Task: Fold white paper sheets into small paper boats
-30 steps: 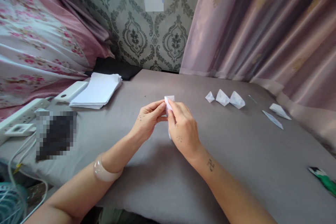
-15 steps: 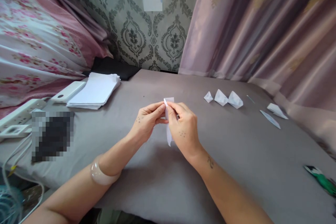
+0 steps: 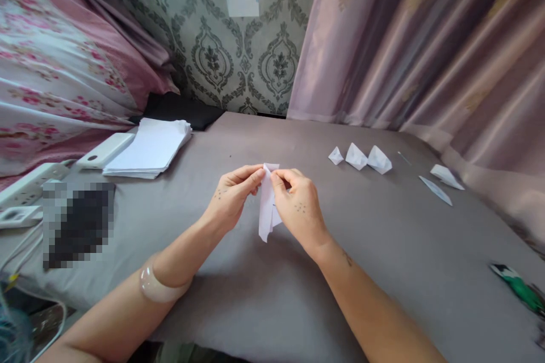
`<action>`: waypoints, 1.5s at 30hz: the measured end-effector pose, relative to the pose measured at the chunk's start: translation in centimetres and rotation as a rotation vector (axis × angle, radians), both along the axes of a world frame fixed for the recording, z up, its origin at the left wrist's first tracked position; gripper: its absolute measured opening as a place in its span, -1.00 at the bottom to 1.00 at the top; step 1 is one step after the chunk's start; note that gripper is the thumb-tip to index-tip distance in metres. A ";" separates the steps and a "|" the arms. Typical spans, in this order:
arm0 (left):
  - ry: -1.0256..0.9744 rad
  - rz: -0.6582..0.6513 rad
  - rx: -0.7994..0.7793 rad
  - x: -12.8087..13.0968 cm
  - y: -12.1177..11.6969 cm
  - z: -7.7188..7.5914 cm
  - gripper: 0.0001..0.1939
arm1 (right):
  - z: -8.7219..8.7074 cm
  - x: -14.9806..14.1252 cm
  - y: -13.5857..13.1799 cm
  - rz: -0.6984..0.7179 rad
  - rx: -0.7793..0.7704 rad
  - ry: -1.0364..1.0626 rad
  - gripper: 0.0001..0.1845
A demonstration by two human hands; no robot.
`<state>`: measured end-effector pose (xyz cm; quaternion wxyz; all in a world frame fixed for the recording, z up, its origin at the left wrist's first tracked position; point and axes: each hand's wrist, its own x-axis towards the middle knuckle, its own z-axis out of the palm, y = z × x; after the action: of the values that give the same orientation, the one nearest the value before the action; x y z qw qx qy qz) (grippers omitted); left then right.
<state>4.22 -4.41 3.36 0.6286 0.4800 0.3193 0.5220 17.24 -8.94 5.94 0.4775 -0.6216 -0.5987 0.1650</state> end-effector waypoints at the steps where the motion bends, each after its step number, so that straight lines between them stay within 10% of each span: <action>1: 0.000 -0.005 0.003 0.0 0.1 0.0 -0.81 | 0.0 0.0 0.0 -0.002 -0.008 0.004 -0.75; 23: -0.190 -0.003 -0.187 0.3 0.1 0.0 -0.79 | -0.3 0.5 0.8 0.231 -0.195 0.524 -0.71; 45: -0.137 -0.029 -0.272 -0.6 0.4 0.8 -0.89 | -0.5 -0.5 0.0 0.114 0.113 -0.041 -0.72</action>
<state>3.67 -3.99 4.17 0.7157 0.3583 0.3362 0.4964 16.74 -8.91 5.46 0.4893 -0.5616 -0.6512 0.1452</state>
